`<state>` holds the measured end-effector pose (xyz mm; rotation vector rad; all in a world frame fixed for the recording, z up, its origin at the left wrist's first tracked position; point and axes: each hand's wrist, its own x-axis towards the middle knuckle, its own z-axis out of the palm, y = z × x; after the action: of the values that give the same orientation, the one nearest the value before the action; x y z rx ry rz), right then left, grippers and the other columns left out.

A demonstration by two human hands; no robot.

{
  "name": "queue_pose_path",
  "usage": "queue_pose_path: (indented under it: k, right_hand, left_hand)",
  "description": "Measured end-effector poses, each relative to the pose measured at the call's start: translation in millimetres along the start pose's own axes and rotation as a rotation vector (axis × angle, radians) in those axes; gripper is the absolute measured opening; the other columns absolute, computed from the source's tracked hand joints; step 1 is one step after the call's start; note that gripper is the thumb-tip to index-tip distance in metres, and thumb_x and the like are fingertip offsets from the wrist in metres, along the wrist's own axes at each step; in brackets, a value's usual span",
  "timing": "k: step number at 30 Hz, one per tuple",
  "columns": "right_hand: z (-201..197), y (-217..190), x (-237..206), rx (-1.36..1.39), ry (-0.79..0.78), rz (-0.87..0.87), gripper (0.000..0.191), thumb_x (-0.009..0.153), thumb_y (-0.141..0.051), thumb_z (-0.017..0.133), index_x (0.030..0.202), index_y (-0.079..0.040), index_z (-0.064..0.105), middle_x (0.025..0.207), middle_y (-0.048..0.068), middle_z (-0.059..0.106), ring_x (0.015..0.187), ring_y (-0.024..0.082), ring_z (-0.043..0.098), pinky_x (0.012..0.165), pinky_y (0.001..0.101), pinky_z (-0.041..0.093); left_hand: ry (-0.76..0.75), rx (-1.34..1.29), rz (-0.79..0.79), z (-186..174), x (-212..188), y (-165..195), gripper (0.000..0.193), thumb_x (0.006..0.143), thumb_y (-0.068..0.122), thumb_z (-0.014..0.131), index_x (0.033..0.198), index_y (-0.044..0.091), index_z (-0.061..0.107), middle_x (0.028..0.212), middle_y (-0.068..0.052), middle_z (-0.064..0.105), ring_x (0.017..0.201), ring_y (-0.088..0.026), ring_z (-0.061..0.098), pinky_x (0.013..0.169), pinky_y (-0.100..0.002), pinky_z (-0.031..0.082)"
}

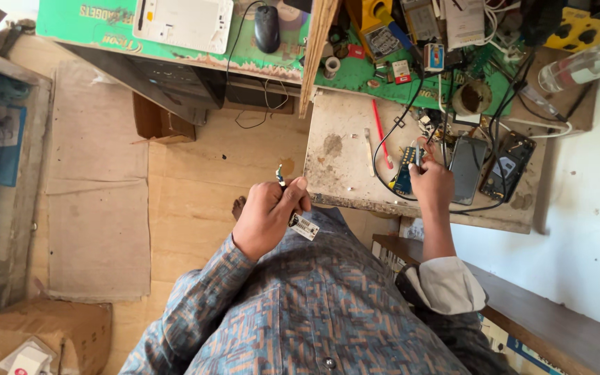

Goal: The person sits at a cluttered repair workbench and solders wires onto a small electronic driver board. They strip and position the wire ends, hold the board with tweezers, apply solder from a spool, and touch a soldering iron to the joints, working on the connections one at a time.

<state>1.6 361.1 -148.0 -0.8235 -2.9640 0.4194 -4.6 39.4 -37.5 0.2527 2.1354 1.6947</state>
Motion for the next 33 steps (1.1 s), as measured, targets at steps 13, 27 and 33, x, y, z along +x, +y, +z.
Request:
queue_pose_path:
  k: [13, 27, 33]
  right_hand:
    - [22, -37, -69, 0.974, -0.436, -0.065, 0.023, 0.096, -0.026, 0.071, 0.108, -0.007, 0.073, 0.087, 0.003, 0.074, 0.076, 0.011, 0.071, 0.070, 0.0249, 0.060]
    - [14, -106, -99, 1.771, -1.020, -0.340, 0.080, 0.103, -0.041, 0.065, 0.162, 0.000, 0.030, 0.157, 0.012, 0.051, 0.138, 0.019, 0.057, 0.114, 0.0324, 0.047]
    - [41, -103, -102, 1.501, -0.851, -0.301, 0.048, 0.105, -0.018, 0.059, 0.147, 0.006, 0.053, 0.132, 0.015, 0.067, 0.112, 0.019, 0.067, 0.098, 0.0338, 0.056]
  left_hand:
    - [0.030, -0.282, -0.060, 6, 8, -19, 0.045, 0.111, 0.033, 0.047, 0.088, 0.001, 0.068, 0.068, 0.002, 0.057, 0.057, -0.003, 0.042, 0.050, -0.023, 0.034]
    - [-0.100, -0.491, -0.093, 3, 19, -24, 0.041, 0.111, 0.031, 0.044, 0.103, 0.000, 0.071, 0.079, -0.001, 0.070, 0.052, -0.001, 0.044, 0.046, -0.019, 0.033]
    - [-0.188, -0.696, -0.163, -4, 18, -26, 0.042, 0.111, 0.031, 0.043, 0.122, -0.002, 0.067, 0.098, -0.005, 0.077, 0.071, -0.002, 0.064, 0.059, -0.019, 0.047]
